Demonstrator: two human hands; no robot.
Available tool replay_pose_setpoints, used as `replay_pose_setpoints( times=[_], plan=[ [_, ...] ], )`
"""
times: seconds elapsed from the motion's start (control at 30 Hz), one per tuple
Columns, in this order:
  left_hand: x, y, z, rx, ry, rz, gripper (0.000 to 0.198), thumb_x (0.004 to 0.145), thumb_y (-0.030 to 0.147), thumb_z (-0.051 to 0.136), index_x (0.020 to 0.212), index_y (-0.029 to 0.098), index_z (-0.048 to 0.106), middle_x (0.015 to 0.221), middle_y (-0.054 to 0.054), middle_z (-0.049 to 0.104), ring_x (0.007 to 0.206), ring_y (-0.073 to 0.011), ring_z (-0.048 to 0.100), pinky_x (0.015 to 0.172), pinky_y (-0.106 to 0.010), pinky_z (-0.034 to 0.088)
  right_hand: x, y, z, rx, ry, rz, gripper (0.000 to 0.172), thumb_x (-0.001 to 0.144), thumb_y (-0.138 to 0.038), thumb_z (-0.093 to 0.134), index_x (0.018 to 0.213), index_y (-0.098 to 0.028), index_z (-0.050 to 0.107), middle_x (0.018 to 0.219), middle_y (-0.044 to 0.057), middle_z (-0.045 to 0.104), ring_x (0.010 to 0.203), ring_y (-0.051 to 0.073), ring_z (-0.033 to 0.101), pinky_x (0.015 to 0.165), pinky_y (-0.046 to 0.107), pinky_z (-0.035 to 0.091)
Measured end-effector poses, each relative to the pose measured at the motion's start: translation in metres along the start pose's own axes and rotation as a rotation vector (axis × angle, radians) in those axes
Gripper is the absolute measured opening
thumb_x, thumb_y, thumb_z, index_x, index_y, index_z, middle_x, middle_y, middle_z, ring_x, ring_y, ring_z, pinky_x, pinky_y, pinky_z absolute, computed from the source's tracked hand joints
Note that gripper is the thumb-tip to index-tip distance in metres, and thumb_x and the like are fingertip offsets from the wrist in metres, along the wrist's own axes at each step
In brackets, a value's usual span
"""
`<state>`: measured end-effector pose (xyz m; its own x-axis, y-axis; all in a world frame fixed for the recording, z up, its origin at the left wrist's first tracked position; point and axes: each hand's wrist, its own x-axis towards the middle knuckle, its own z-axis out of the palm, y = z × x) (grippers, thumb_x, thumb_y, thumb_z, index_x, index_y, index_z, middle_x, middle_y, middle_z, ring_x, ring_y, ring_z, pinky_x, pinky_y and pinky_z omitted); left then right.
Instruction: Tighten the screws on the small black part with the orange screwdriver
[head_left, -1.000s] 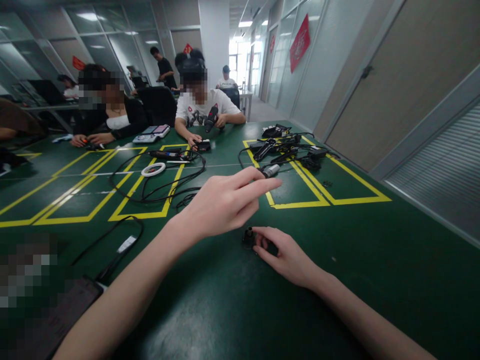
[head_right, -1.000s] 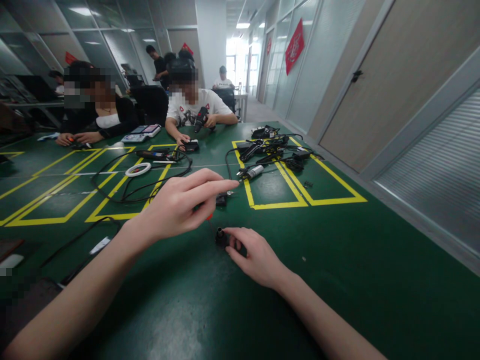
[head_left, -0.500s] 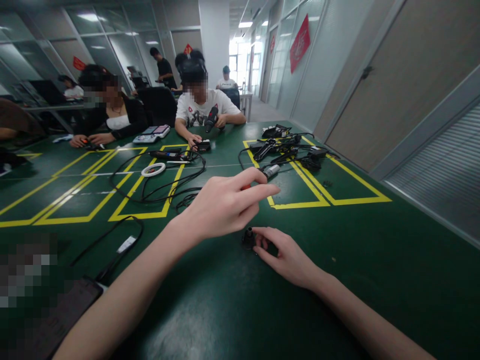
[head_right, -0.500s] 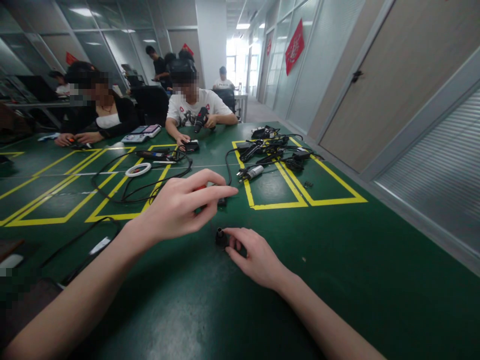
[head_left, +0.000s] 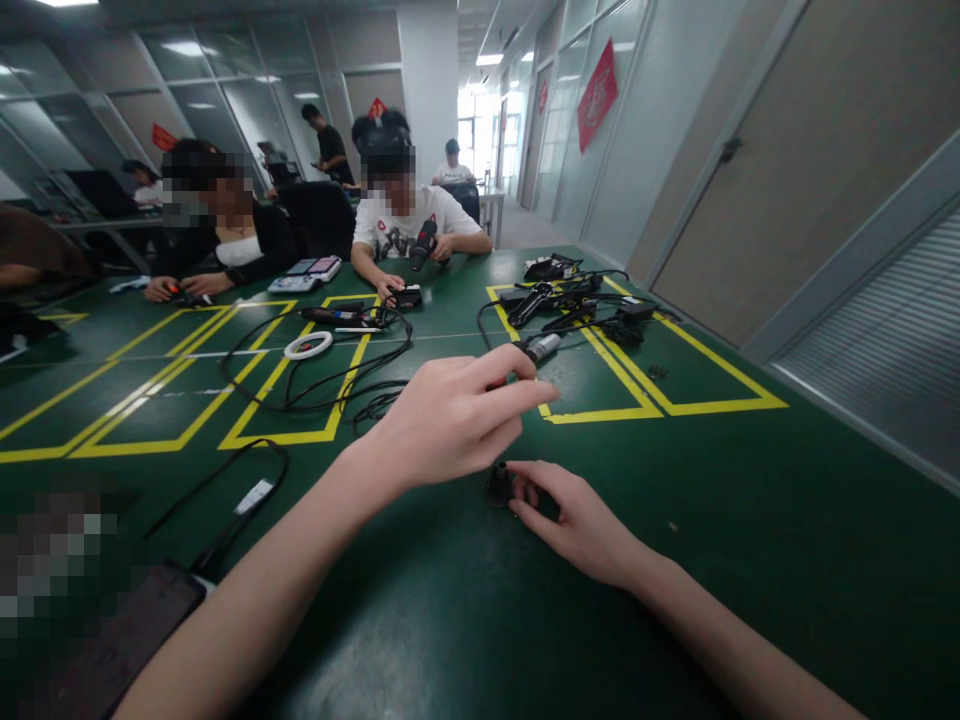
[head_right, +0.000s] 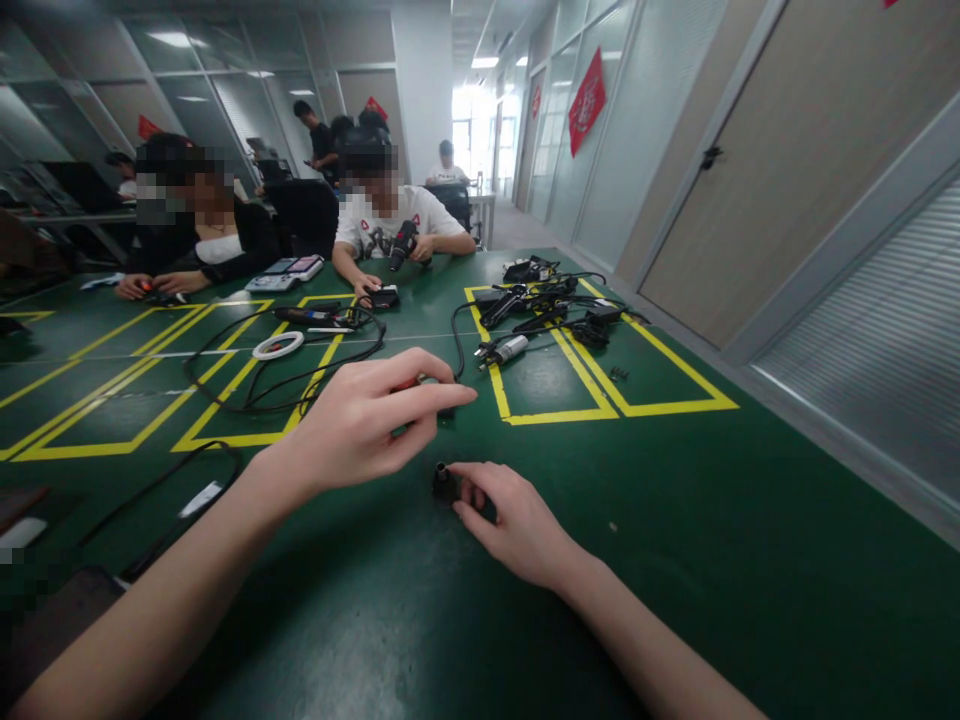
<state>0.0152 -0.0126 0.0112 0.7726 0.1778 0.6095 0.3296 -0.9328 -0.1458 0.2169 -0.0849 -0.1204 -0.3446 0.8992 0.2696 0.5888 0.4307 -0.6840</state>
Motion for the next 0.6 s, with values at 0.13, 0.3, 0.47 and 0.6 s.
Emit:
replay_pose_setpoints(
  times=[0.13,0.3,0.47,0.6],
  plan=[
    [-0.0013,-0.0008,0.0012,0.025,0.005,-0.01,0.031,0.101,0.013,0.046,0.119,0.019,0.071,0.108,-0.006,0.072,0.081,-0.0121,0.069,0.067,-0.023,0.051,0.0003,-0.0004,-0.0003,0.002,-0.002,0.0,0.032,0.093,-0.015,0.059,0.124,-0.019,0.066,0.089,0.005,0.072,0.078,0.02,0.064,0.078,0.037,0.056],
    [0.0007,0.0004,-0.0017,-0.043,0.017,0.005,0.032,0.095,0.016,0.047,0.115,0.017,0.072,0.104,-0.008,0.073,0.087,-0.0165,0.069,0.077,-0.029,0.054,0.0,0.0014,0.0011,0.0,0.016,-0.011,0.032,0.093,-0.016,0.059,0.124,-0.021,0.066,0.091,0.004,0.073,0.079,0.02,0.065,0.078,0.037,0.056],
    [-0.0002,-0.0001,-0.0011,-0.003,0.02,0.003,0.033,0.098,0.014,0.045,0.117,0.019,0.071,0.11,-0.007,0.073,0.082,-0.014,0.069,0.07,-0.027,0.052,0.0003,0.0015,0.0016,-0.004,0.018,-0.016,0.033,0.092,-0.014,0.06,0.124,-0.02,0.066,0.089,0.004,0.072,0.078,0.02,0.064,0.078,0.037,0.056],
    [-0.0006,0.0003,0.0016,0.009,0.05,0.004,0.027,0.1,0.015,0.048,0.113,0.019,0.071,0.116,-0.006,0.073,0.074,-0.0105,0.067,0.063,-0.025,0.048,0.0005,0.0014,0.0018,-0.004,0.017,-0.022,0.033,0.092,-0.013,0.06,0.124,-0.019,0.066,0.089,0.004,0.071,0.077,0.02,0.064,0.078,0.036,0.056]
  ],
)
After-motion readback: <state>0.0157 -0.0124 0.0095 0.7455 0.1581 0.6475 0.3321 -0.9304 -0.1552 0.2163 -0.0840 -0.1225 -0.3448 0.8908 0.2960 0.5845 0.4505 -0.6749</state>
